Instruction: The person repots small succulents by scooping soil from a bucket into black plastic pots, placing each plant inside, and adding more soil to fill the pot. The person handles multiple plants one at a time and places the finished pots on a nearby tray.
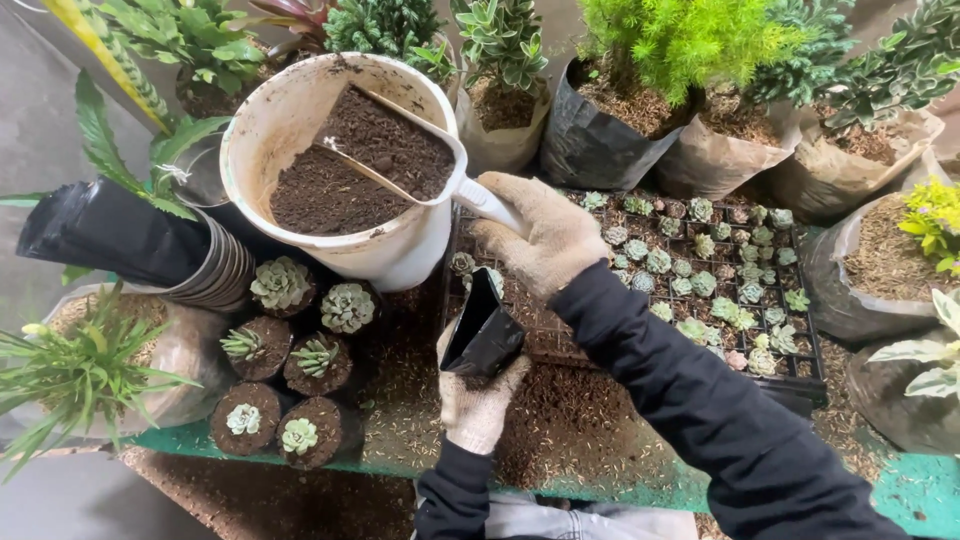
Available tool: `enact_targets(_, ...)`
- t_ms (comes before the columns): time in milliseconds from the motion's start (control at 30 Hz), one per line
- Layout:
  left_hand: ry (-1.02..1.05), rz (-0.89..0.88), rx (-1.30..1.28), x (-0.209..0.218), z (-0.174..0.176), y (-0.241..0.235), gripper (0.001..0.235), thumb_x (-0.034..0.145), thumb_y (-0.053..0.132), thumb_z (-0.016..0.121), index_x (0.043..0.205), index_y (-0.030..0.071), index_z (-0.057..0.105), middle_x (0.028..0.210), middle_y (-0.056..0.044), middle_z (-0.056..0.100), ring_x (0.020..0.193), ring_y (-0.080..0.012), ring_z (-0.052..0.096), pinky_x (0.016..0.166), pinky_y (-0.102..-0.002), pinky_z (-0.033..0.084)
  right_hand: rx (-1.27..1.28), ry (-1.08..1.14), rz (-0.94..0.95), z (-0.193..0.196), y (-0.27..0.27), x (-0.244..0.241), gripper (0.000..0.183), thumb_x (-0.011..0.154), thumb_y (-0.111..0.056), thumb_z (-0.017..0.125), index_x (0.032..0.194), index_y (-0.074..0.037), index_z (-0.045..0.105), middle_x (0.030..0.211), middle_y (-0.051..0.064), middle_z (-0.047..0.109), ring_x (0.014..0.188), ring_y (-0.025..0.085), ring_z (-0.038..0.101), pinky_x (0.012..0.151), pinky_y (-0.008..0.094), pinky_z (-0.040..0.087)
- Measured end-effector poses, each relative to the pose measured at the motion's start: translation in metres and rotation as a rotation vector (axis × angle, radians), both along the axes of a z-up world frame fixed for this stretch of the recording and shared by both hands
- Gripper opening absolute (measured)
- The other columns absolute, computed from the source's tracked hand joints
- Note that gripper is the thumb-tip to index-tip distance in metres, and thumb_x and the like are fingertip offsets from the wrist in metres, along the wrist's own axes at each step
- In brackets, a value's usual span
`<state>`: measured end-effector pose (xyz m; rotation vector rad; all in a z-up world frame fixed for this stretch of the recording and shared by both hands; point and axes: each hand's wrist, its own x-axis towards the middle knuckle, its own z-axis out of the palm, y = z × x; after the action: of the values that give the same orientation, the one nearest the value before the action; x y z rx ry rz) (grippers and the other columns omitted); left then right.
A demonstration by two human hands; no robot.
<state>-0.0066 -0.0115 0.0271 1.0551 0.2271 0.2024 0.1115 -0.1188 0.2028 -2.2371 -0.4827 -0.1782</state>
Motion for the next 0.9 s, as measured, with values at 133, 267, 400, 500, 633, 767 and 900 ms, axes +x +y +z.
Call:
enact_targets(133,0.500,0.021,-0.514,0.011,0.097,0.010,0.061,0.077,0.004,0.074,0.135,0.004,0.056,0.124,-0.022,0.060,0.108,-0.0379,0.060,0.099,-0.051,0.052,0.202,0.142,-0.012,-0.007,-0.033,-0.029,0.046,0.095,-0.025,0.072,0.135,-0.004,0.064,0.117,0.022,0.070,0.110,0.031,0.071,0.107,0.045,0.051)
enact_targets(267,0.513,-0.062,0.038,0.025,0.100,0.011,0.083,0.066,-0.003,0.083,0.142,0.008,0.052,0.128,-0.024,0.066,0.113,-0.0358,0.069,0.095,-0.047,0.059,0.349,0.092,-0.006,-0.012,-0.084,-0.061,0.051,0.087,-0.024,0.079,0.126,0.007,0.067,0.107,0.028,0.073,0.094,0.031,0.075,0.089,0.045,0.061)
enact_targets(400,0.223,-0.022,0.522,0.025,0.062,-0.005,0.093,0.051,0.001,0.100,0.132,0.012,0.056,0.123,-0.013,0.071,0.120,-0.0284,0.069,0.099,-0.047,0.058,0.262,0.180,-0.075,-0.007,-0.145,-0.094,0.055,0.075,-0.024,0.085,0.122,0.000,0.072,0.106,0.026,0.077,0.080,0.025,0.078,0.073,0.042,0.065)
enact_targets(500,-0.011,-0.090,-0.422,0.023,0.008,-0.030,0.056,0.077,0.008,0.074,0.125,0.033,0.060,0.149,-0.025,0.041,0.115,-0.0605,0.058,0.066,-0.057,0.067,0.063,0.287,-0.157,0.012,-0.178,-0.120,0.055,0.074,-0.018,0.084,0.126,-0.003,0.074,0.099,0.004,0.078,0.073,0.008,0.064,0.066,0.022,0.054)
enact_targets(633,-0.238,0.043,0.387,0.019,-0.015,-0.038,0.117,0.046,-0.019,0.086,0.145,0.023,0.041,0.143,-0.019,0.042,0.122,-0.0344,0.060,0.074,-0.046,0.071,-0.082,0.248,-0.211,0.020,-0.205,-0.139,0.050,0.074,-0.021,0.083,0.122,-0.008,0.077,0.102,0.003,0.082,0.079,0.009,0.069,0.071,0.024,0.055)
enact_targets(767,-0.246,0.087,0.697,0.017,-0.011,-0.035,0.108,0.055,0.002,0.094,0.147,0.021,0.041,0.145,-0.011,0.050,0.126,-0.0337,0.063,0.093,-0.043,0.063,-0.260,0.364,-0.258,0.029,-0.217,-0.147,0.049,0.072,-0.032,0.084,0.120,-0.022,0.081,0.105,-0.009,0.086,0.087,0.002,0.072,0.082,0.022,0.053)
enact_targets(900,-0.094,0.115,0.918,0.013,0.002,-0.035,0.103,0.056,0.017,0.095,0.144,0.026,0.042,0.142,-0.004,0.058,0.115,-0.0330,0.072,0.083,-0.044,0.064,-0.330,0.415,-0.216,0.044,-0.210,-0.148,0.046,0.074,-0.037,0.082,0.120,-0.030,0.083,0.099,-0.016,0.089,0.084,-0.002,0.072,0.079,0.020,0.054)
